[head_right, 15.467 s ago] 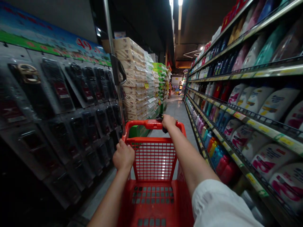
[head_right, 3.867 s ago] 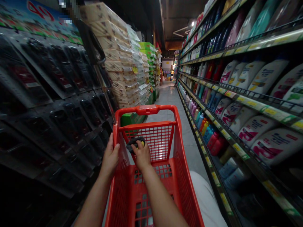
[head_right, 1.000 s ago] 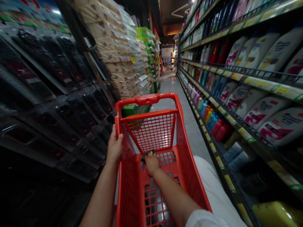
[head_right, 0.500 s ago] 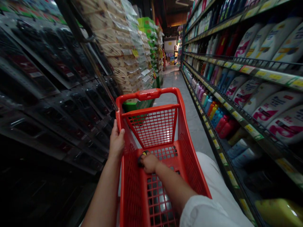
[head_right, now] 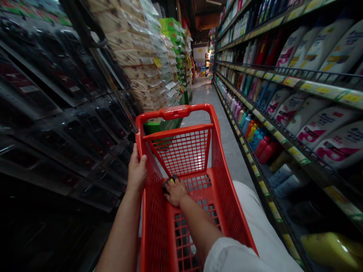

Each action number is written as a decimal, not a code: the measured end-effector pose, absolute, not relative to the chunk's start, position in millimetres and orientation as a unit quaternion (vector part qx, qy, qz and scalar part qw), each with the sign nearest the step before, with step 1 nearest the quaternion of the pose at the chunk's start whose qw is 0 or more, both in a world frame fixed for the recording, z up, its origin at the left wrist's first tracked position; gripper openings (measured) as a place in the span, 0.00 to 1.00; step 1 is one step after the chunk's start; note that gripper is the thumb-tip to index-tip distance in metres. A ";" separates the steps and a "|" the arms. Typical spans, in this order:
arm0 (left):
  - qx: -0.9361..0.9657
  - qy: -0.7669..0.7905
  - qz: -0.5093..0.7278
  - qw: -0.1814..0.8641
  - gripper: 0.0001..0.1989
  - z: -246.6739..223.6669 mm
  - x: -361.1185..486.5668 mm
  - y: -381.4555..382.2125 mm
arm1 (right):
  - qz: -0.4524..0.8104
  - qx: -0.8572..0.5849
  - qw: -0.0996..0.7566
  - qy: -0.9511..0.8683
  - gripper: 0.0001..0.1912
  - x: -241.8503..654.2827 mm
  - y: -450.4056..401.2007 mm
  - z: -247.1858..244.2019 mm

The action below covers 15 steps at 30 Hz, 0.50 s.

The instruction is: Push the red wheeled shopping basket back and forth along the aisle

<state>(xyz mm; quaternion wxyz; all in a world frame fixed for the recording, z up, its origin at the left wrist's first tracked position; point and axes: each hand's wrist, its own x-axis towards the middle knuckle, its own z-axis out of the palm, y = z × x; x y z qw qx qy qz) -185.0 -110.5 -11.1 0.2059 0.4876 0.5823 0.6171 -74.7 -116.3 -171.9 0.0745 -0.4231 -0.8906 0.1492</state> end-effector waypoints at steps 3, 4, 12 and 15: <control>0.488 0.577 0.621 0.208 0.33 -13.4 -186.6 -109.4 | 0.134 -0.464 0.077 -0.872 0.19 -37.2 -113.8 -173.7; 0.490 0.573 0.623 0.210 0.34 -14.7 -187.5 -108.8 | 0.125 -0.490 0.072 -0.860 0.19 -24.1 -112.2 -174.7; 0.491 0.546 0.641 0.226 0.34 -21.6 -191.7 -103.7 | 0.079 -0.749 0.080 -0.653 0.18 11.8 -110.0 -186.1; 0.480 0.540 0.652 0.231 0.34 -20.3 -190.1 -103.9 | 0.099 -0.707 0.080 -0.696 0.18 -10.4 -119.6 -183.0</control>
